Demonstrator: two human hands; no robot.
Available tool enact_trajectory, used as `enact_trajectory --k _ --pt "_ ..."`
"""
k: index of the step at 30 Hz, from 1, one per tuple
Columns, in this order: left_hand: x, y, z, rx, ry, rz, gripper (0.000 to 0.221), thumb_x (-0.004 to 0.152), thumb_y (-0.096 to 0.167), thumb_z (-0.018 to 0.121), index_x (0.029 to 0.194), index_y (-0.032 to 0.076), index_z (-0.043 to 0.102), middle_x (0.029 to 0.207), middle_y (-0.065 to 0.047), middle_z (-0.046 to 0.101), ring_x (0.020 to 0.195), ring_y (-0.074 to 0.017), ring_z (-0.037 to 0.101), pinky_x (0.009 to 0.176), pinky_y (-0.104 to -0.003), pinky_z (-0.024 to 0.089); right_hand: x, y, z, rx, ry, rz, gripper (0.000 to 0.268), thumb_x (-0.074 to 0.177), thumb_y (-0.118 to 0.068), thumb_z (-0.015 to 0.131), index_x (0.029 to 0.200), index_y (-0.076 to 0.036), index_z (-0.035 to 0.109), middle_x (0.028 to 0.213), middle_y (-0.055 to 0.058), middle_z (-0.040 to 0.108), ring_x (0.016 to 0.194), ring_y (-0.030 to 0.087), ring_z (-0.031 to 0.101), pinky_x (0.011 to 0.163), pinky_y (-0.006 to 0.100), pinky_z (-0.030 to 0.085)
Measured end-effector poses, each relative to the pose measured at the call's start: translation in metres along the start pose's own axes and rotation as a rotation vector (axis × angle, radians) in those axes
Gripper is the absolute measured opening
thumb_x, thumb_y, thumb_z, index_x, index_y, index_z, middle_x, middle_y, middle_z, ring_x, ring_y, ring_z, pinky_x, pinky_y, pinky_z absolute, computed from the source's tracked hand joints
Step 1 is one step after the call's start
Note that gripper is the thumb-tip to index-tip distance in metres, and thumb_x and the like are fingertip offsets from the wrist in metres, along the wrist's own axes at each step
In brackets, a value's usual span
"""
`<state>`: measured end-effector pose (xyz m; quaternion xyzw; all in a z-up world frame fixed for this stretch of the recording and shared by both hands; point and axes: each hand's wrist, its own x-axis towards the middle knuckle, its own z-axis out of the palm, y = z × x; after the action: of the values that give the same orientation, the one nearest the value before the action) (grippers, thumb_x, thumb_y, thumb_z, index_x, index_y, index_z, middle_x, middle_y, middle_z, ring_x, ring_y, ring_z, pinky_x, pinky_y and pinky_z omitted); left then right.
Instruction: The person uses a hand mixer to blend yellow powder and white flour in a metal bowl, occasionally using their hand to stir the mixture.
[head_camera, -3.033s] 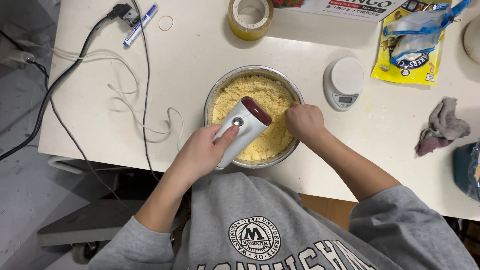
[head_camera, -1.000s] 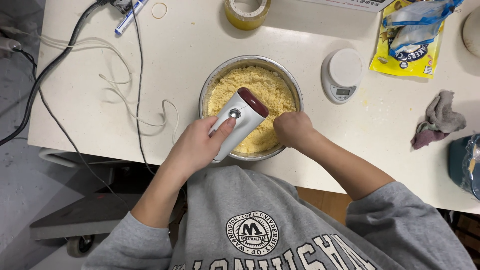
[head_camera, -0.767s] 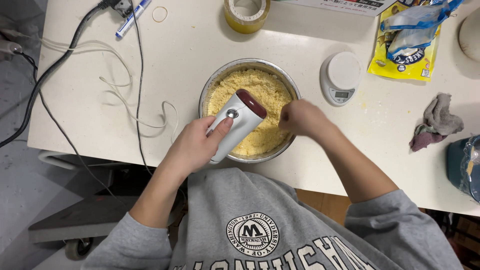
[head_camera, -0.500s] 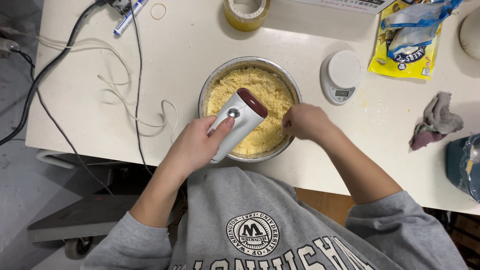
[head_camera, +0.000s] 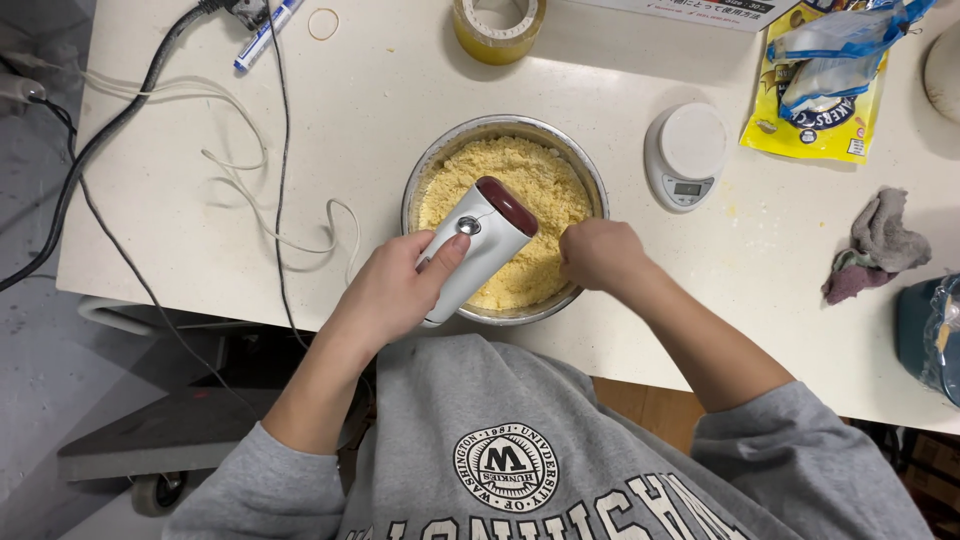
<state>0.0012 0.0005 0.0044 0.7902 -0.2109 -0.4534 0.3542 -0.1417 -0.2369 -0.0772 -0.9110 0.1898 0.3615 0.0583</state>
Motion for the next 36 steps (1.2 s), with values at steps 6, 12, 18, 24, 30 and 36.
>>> enact_trajectory --k 6,12,18,24,30,36 --pt "0.003 -0.007 -0.005 -0.025 0.02 0.002 0.06 0.094 0.06 0.052 0.086 0.004 0.071 0.053 -0.004 0.059 0.047 -0.0139 0.06 0.047 -0.031 0.048 -0.007 0.014 -0.022 0.32 0.157 -0.083 0.017 0.088 -0.024 0.069 0.095 -0.014 0.081 0.083 0.009 0.077 0.072 0.025 0.071 0.069 0.041 0.058" --pt "0.0 -0.004 -0.01 -0.045 0.027 -0.003 0.058 0.094 0.058 0.055 0.085 0.002 0.069 0.052 -0.004 0.058 0.044 -0.0135 0.058 0.044 -0.031 0.047 -0.005 0.014 -0.018 0.492 0.273 -0.094 0.02 0.09 -0.028 0.072 0.098 -0.012 0.081 0.082 0.01 0.077 0.066 0.025 0.072 0.066 0.038 0.057" --pt "-0.005 -0.001 -0.015 0.019 0.068 -0.003 0.056 0.093 0.057 0.055 0.093 0.005 0.073 0.053 -0.005 0.059 0.048 -0.0142 0.06 0.049 -0.032 0.047 -0.005 0.01 -0.014 0.498 0.386 -0.063 0.022 0.087 -0.03 0.076 0.09 -0.009 0.082 0.085 0.01 0.077 0.07 0.025 0.072 0.066 0.038 0.057" --pt "-0.008 -0.012 -0.009 0.011 -0.001 0.001 0.056 0.095 0.056 0.055 0.089 0.004 0.073 0.054 -0.004 0.06 0.049 -0.0128 0.059 0.048 -0.031 0.046 -0.001 0.021 0.018 0.571 0.454 -0.085 0.019 0.096 -0.025 0.072 0.093 -0.007 0.079 0.1 0.011 0.076 0.094 0.027 0.069 0.085 0.038 0.055" --pt "0.012 -0.025 0.011 -0.304 -0.07 0.03 0.053 0.098 0.053 0.052 0.086 0.003 0.065 0.053 0.001 0.052 0.041 -0.0083 0.049 0.039 -0.027 0.04 0.009 0.029 0.057 0.647 0.874 -0.246 0.013 0.089 -0.018 0.078 0.092 -0.006 0.08 0.136 0.015 0.064 0.137 0.037 0.046 0.112 0.046 0.041" --pt "0.006 -0.019 0.042 -0.392 -0.308 0.009 0.053 0.102 0.052 0.045 0.088 0.004 0.061 0.054 0.003 0.053 0.041 -0.0074 0.05 0.039 -0.026 0.042 0.045 0.029 0.096 0.839 0.983 -0.182 0.059 0.099 -0.014 0.072 0.147 0.0 0.04 0.16 0.025 0.04 0.146 0.042 0.042 0.12 0.048 0.037"
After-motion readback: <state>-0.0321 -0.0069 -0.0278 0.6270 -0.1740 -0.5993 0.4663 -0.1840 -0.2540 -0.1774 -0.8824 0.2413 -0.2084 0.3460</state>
